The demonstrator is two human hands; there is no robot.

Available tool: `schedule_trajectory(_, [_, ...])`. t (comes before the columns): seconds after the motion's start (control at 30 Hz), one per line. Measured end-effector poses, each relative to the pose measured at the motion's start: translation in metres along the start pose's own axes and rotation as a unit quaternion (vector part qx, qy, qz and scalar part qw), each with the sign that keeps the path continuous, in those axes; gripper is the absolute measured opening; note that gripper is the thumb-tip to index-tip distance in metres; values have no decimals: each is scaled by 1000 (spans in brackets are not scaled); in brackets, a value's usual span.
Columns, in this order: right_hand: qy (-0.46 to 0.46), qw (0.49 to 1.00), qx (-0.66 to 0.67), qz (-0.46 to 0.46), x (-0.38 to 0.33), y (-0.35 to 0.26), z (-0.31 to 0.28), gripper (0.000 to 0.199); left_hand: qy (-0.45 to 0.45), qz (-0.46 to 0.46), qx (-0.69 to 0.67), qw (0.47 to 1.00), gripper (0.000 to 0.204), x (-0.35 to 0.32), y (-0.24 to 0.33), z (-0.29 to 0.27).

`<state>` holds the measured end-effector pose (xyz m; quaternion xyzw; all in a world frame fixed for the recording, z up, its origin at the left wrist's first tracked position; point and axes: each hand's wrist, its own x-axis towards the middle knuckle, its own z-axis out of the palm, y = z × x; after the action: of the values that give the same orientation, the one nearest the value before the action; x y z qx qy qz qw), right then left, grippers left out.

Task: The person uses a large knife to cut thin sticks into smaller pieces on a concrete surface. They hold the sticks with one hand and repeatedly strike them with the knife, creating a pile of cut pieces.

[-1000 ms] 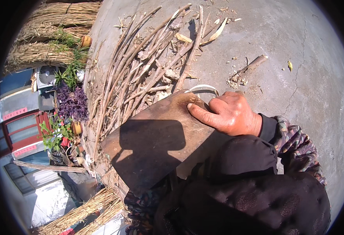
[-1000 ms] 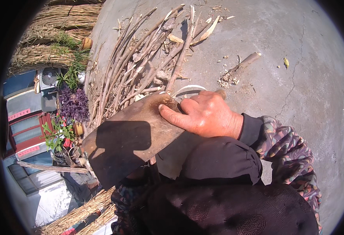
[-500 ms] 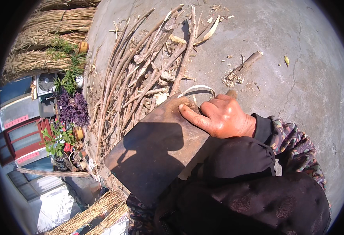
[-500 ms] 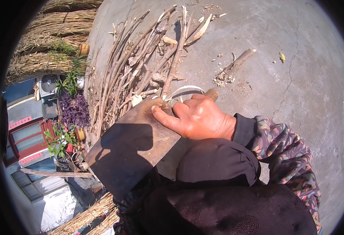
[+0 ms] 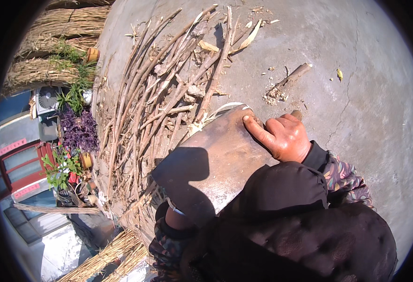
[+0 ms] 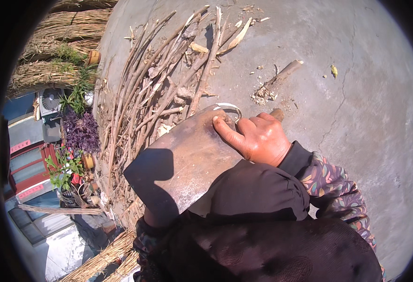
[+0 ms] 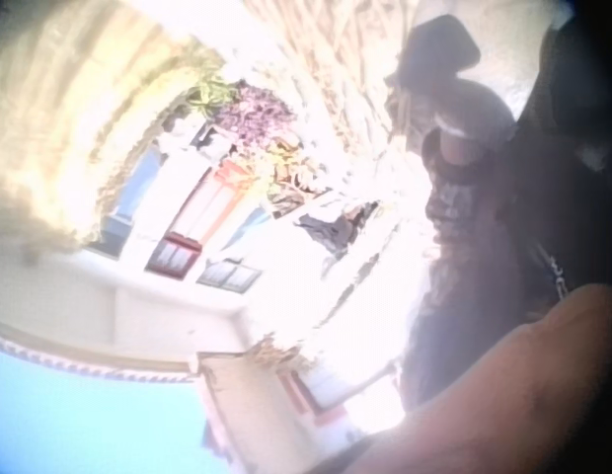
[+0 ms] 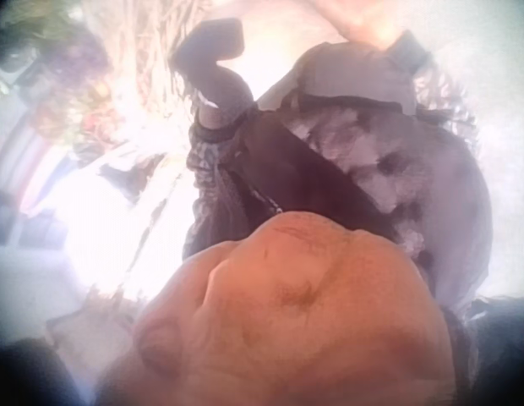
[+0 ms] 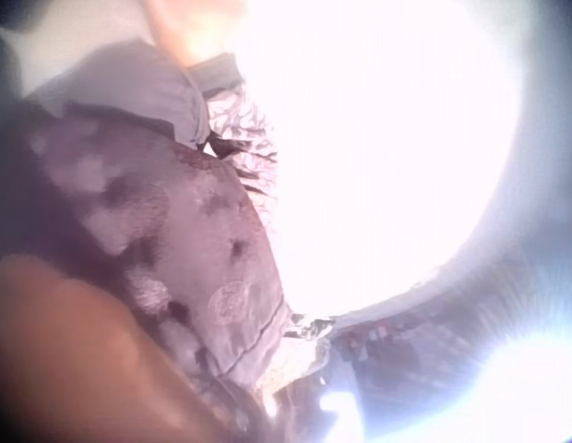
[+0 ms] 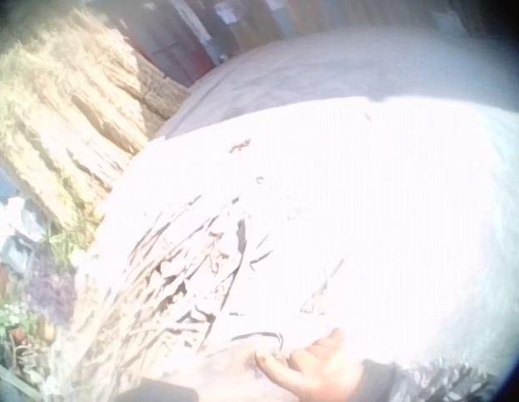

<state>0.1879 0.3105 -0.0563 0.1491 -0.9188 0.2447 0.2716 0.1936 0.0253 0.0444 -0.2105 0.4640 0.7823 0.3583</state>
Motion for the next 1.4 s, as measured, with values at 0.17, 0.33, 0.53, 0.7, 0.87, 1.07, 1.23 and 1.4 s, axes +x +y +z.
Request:
schedule_trajectory(0.17, [-39, 998, -1, 43, -14, 14, 10, 61, 23, 16, 55, 998, 40, 10, 5, 34])
schedule_trajectory(0.33, [-117, 887, 35, 444, -33, 35, 8, 28, 101, 61, 358, 926, 35, -2, -8, 47])
schedule_trajectory(0.53, [-267, 832, 384, 298, -72, 17, 31, 28, 165, 182, 470, 848, 22, 13, -3, 17])
schedule_trajectory(0.7, [-338, 618, 481, 522, -112, -3, 66, 29, 213, 267, 683, 646, 27, -3, 7, 6])
schedule_trajectory(0.87, [-354, 630, 447, 527, -143, -12, 84, 30, 243, 260, 805, 474, 31, -13, 22, -32])
schedule_trajectory(1.07, [-403, 692, 352, 485, -149, -26, 93, 30, 259, 202, 839, 433, 34, 1, 12, -98])
schedule_trajectory(1.23, [-438, 728, 283, 444, -152, -31, 100, 31, 250, 131, 838, 467, 33, 9, -2, -131])
schedule_trajectory(1.4, [-454, 744, 235, 430, -154, -26, 114, 31, 263, 210, 847, 411, 20, 1, -5, -142])
